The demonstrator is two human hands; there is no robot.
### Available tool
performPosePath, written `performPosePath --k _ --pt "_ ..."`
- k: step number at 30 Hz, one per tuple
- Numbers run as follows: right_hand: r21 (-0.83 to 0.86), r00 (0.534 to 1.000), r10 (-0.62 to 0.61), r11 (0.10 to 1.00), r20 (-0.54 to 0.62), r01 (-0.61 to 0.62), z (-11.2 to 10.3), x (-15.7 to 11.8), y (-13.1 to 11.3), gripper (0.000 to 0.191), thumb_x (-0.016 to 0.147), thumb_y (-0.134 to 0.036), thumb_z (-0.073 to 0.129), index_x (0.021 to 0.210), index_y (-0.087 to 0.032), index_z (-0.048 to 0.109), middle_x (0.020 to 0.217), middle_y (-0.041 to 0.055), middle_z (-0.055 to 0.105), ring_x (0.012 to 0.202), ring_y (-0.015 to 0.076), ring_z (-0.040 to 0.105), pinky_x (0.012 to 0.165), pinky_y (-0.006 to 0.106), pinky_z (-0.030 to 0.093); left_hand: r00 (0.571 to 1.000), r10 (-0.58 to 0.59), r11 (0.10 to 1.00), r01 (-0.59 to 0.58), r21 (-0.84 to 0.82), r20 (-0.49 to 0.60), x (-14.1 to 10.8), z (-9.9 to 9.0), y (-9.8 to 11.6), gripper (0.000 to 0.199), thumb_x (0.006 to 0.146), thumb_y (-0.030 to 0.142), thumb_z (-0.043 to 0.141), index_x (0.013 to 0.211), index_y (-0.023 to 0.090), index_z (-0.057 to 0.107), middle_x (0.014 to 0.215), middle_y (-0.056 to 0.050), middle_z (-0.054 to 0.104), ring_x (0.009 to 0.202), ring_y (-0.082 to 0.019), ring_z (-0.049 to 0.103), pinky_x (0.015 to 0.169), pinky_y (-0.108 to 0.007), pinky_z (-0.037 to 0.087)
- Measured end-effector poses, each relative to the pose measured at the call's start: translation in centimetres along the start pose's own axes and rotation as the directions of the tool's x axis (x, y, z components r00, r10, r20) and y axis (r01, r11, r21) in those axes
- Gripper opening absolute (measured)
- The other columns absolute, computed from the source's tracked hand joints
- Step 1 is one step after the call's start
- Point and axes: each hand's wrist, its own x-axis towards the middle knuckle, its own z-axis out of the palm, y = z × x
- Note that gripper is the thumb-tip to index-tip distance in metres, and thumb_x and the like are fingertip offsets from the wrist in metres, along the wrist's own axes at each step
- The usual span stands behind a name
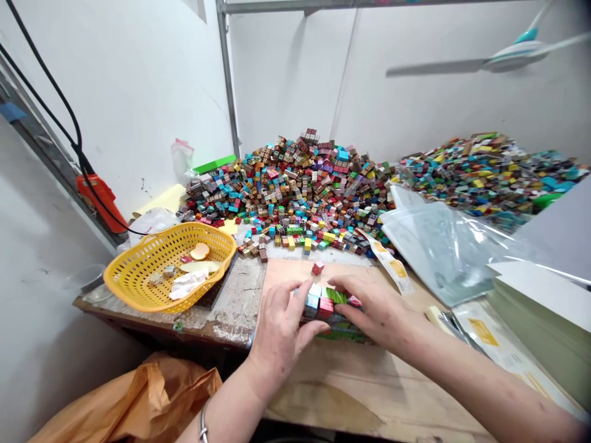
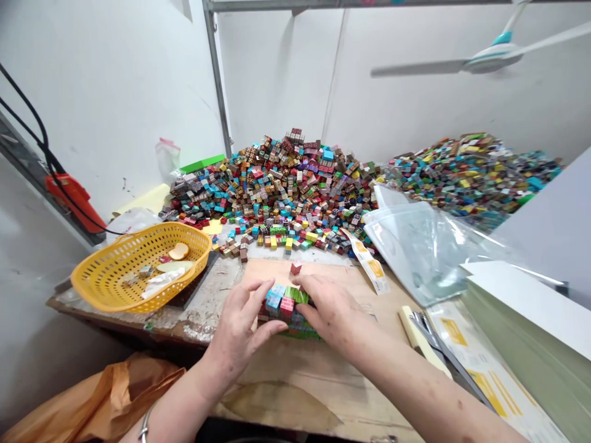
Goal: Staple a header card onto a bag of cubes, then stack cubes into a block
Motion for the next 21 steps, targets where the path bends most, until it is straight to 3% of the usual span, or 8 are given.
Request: performPosePath --k 3,7,10,14,17,21 --pt "0.023 1.0 0.02 1.0 0.017 -0.02 -0.1 0.4 -0.7 0.027 0.076 -0.016 0.051 0.102 -0.015 0.058 0.099 0.0104 0.066 0.093 0.0224 0.061 0.08 0.035 0.048 0.987 0.13 0.991 -0.129 -0.025 0.097 0.8 0.0 -0.8 0.069 0.08 0.045 0.054 0.135 0.013 0.03 0.131 -0.019 0.043 0.123 -0.029 0.038 0.097 -0.044 0.038" --pt "0.068 0.997 0.059 0.996 0.051 -0.062 -0.2 0.4 -1.3 0.031 0.076 -0.012 0.05 0.105 -0.018 0.057 0.103 0.0089 0.065 0.094 0.022 0.06 0.082 0.036 0.047 0.946 0.247 0.966 -0.257 0.022 0.21 1.1 0.4 -1.0 0.056 0.086 0.034 0.048 0.135 0.013 0.031 0.138 -0.014 0.039 0.132 -0.027 0.026 0.102 -0.045 0.034" --pt "0.145 0.998 0.041 0.988 0.042 -0.047 -0.7 0.2 -1.1 0.031 0.076 -0.019 0.054 0.108 -0.018 0.056 0.106 0.009 0.064 0.096 0.0214 0.059 0.082 0.034 0.048 0.954 0.244 0.962 -0.261 0.085 0.174 0.8 0.7 -0.7 0.043 0.089 0.027 0.044 0.131 0.017 0.039 0.133 -0.008 0.047 0.13 -0.024 0.031 0.103 -0.046 0.033" --pt "0.183 0.992 0.125 0.975 0.017 -0.126 -1.7 1.5 1.1 0.025 0.086 -0.03 0.045 0.103 -0.018 0.058 0.098 0.0074 0.066 0.088 0.0181 0.061 0.071 0.029 0.051 0.969 0.228 0.965 -0.238 0.112 0.099 0.5 0.8 -0.2 0.034 0.09 0.025 0.044 0.123 0.019 0.049 0.127 -0.004 0.054 0.122 -0.023 0.042 0.104 -0.047 0.032" --pt "0.106 0.989 0.145 0.983 0.034 -0.148 -1.0 4.1 3.4 0.022 0.084 -0.018 0.046 0.099 -0.016 0.062 0.096 0.0073 0.066 0.085 0.0175 0.062 0.075 0.03 0.049 0.974 0.204 0.971 -0.214 0.105 0.101 0.5 0.8 0.0 0.034 0.09 0.023 0.045 0.123 0.019 0.049 0.127 -0.004 0.054 0.119 -0.023 0.046 0.104 -0.047 0.031" --pt "0.108 0.992 0.116 0.987 0.052 -0.121 2.1 7.8 5.5 0.029 0.066 -0.004 0.065 0.092 -0.017 0.066 0.091 0.0022 0.067 0.08 0.0153 0.062 0.072 0.025 0.049 0.976 0.181 0.976 -0.194 0.104 0.12 0.5 0.8 0.1 0.036 0.09 0.022 0.045 0.126 0.019 0.047 0.127 -0.003 0.054 0.119 -0.022 0.046 0.105 -0.048 0.029"
